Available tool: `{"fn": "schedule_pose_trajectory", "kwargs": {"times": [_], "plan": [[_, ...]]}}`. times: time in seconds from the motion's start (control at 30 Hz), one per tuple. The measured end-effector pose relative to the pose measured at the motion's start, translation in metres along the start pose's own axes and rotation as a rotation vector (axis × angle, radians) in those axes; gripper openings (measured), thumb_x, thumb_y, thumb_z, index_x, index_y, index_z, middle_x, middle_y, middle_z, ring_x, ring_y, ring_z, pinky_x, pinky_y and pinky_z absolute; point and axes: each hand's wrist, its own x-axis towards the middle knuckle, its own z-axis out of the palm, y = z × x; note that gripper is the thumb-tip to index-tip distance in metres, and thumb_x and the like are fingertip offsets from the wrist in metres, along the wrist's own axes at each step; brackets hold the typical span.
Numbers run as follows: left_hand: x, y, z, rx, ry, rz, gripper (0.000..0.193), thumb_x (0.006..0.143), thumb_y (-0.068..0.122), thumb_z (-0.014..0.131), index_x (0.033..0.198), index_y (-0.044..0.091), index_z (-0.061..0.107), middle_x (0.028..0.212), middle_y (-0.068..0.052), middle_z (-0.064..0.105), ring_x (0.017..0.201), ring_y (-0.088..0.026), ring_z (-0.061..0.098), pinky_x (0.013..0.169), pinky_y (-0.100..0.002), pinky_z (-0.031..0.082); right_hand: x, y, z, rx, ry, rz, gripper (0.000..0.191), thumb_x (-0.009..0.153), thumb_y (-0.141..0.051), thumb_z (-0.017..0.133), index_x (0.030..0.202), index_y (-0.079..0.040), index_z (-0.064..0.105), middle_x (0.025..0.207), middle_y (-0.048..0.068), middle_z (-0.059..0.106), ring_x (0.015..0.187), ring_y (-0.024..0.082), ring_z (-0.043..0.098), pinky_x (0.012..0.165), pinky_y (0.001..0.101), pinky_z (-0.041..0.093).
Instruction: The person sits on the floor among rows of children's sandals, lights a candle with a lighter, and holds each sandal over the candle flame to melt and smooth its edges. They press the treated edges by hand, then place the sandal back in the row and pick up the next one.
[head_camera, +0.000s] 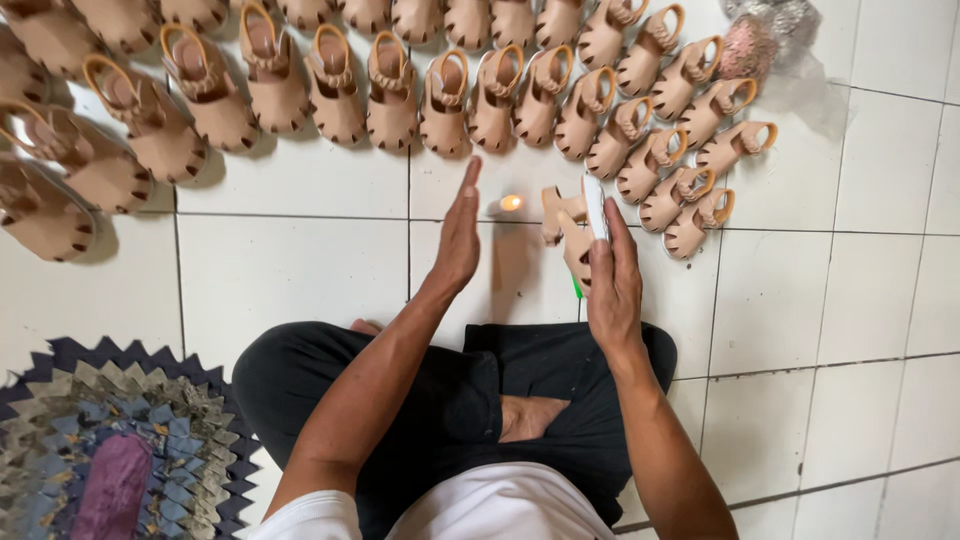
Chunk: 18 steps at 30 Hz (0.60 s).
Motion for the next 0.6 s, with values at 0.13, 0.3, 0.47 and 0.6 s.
{"fn": "schedule_pose_trajectory", "kwargs": {"times": [0.13,0.3,0.47,0.6], "plan": [[0.003,-0.007,0.002,-0.075,-0.048,0.031,0.065,0.113,0.042,0.023,0.162,0.000,0.023,0.173,-0.018,0.021,0.162,-0.029,0.015,0.131,-0.038,0.010,0.017,-0.006,0.019,-0.123,-0.014,-0.169,0.052,0.117,-0.032,0.037,0.161,-0.003,0.037,0.157,0.021,0.045,0.138,0.027,0.050,0.110,0.0348,0.047],[0.005,-0.005,0.000,-0.109,-0.068,0.013,0.065,0.113,0.042,0.021,0.163,0.001,0.023,0.173,-0.018,0.019,0.162,-0.030,0.013,0.132,-0.039,0.009,0.025,-0.010,0.030,-0.201,-0.013,0.001,0.054,0.112,-0.033,0.040,0.160,-0.008,0.041,0.135,0.021,0.055,0.112,0.024,0.059,0.100,0.0347,0.050],[0.004,-0.008,0.003,-0.133,-0.092,0.011,0.066,0.113,0.044,0.021,0.163,0.002,0.022,0.173,-0.017,0.019,0.163,-0.030,0.011,0.132,-0.039,0.009,0.015,-0.010,0.030,-0.198,-0.019,-0.112,0.051,0.116,-0.031,0.040,0.160,-0.005,0.039,0.143,0.017,0.055,0.109,0.018,0.057,0.097,0.0326,0.049],[0.003,-0.009,0.003,-0.138,-0.103,0.004,0.067,0.113,0.046,0.020,0.164,0.003,0.022,0.173,-0.016,0.019,0.163,-0.030,0.010,0.132,-0.039,0.009,0.016,-0.011,0.030,-0.162,0.001,0.029,0.055,0.112,-0.033,0.039,0.160,-0.007,0.038,0.126,0.012,0.057,0.093,0.013,0.054,0.083,0.0280,0.050]]}}
